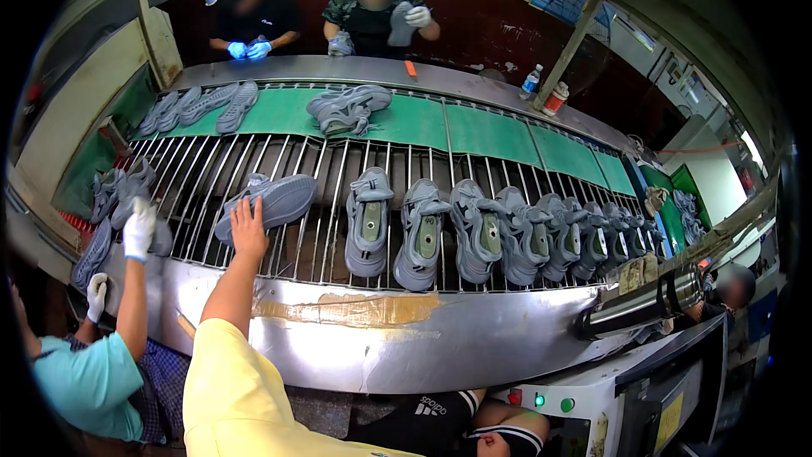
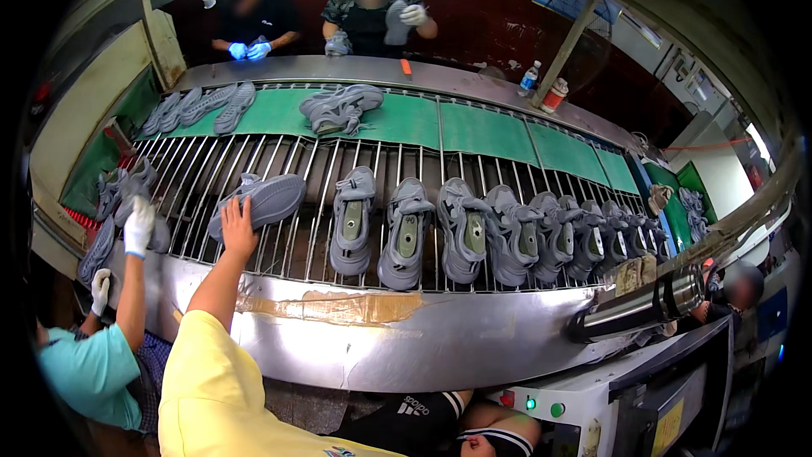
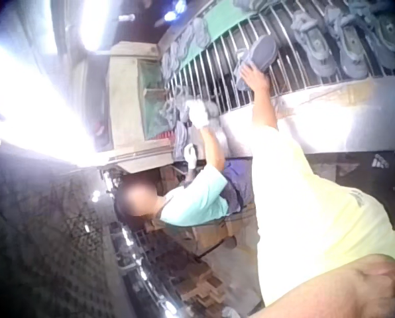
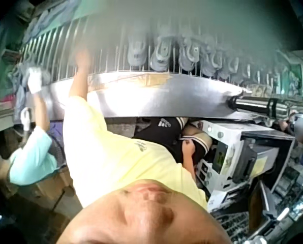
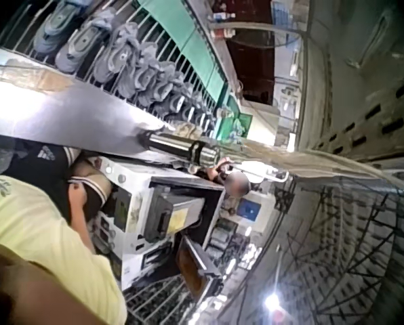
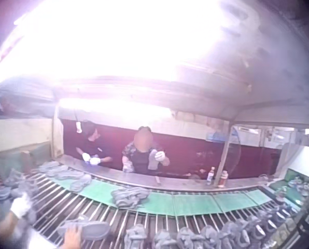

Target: The person takes grey shoes from a conveyor belt, places them into a lasting machine one by one, and returns them to the belt after the machine process.

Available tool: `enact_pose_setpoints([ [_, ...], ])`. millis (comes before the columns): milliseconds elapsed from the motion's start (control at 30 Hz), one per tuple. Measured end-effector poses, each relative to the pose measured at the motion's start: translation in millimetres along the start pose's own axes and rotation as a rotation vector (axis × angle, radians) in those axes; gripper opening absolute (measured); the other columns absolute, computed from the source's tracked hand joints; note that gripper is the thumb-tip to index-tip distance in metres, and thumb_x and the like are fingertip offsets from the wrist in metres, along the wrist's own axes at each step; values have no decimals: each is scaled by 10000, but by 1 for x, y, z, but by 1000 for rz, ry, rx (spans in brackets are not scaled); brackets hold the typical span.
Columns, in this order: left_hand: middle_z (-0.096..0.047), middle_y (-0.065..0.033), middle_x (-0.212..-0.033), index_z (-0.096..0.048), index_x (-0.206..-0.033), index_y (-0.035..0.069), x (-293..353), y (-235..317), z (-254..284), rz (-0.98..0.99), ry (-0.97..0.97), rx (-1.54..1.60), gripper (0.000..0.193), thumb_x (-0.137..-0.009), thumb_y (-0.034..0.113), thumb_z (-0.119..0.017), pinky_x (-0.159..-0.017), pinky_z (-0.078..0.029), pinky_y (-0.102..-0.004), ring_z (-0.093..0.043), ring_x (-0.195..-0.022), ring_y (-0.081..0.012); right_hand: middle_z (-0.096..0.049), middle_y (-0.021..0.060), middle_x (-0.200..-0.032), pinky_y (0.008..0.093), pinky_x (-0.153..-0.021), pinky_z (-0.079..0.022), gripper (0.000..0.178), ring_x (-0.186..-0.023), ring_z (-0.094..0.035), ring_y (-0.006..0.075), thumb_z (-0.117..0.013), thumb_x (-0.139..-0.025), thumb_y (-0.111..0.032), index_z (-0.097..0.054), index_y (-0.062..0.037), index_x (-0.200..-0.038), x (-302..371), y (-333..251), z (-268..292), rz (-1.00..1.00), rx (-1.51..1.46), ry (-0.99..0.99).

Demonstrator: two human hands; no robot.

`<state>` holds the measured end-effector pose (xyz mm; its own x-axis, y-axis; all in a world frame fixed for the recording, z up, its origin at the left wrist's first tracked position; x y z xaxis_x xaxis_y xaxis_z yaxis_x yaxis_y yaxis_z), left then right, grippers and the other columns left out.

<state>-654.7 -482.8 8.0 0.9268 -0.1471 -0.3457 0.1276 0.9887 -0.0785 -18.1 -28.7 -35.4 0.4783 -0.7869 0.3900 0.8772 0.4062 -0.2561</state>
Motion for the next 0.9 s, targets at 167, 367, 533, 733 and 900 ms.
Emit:
enact_pose_setpoints([
  [167,-375,-175,-1376,-228,-1458,100,-12,-3,-26,-10,-100,-224,664,-853,105,-503,-1088,-219,-492,-363,-1271,-324,-679,123,-863,407,-741,-504,209,-826,-638,327,-639,-782,-287,-695,-149,-929,1,-21,7,-54,1,-14],
  [367,-437,-150,-1311,-244,-1451,96,-33,16,-6,-12,-263,-319,857,-730,252,-679,-1047,-283,-468,-411,-1222,-305,-682,102,-850,424,-731,-508,158,-812,-639,323,-624,-787,-281,-696,-180,-885,5,-26,11,-40,-44,33],
  [533,-600,-165,-1143,-489,-1293,33,-60,38,81,4,-419,-113,918,-506,401,-785,-927,-442,-374,-567,-1086,-290,-661,60,-671,355,-612,-513,99,-635,-650,247,-663,-695,-201,-682,-129,-761,6,-17,6,95,-197,202],
  [733,-680,-149,-957,-672,-990,-29,2,2,101,202,-629,1001,457,-596,202,-669,-803,-501,-311,-641,-868,-237,-674,46,-717,362,-622,-519,116,-688,-660,251,-671,-707,-232,-679,-147,-785,19,6,4,154,-339,175],
  [900,-527,-183,-1278,-434,-1357,47,182,81,181,245,-840,2231,732,-736,393,-608,-972,-445,-474,-525,-1164,-328,-684,74,-804,303,-702,-516,198,-749,-660,176,-665,-760,-181,-677,-81,-931,19,12,-7,246,-686,-38],
])
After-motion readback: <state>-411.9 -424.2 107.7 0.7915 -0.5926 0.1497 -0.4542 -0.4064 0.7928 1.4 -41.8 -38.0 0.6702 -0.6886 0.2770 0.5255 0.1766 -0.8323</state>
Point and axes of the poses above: each hand's wrist, its own x-axis away from the middle knuckle, its own z-axis out of the back of the hand, y = z × x, the point moved 7 cm from there along -x, towards the middle knuckle
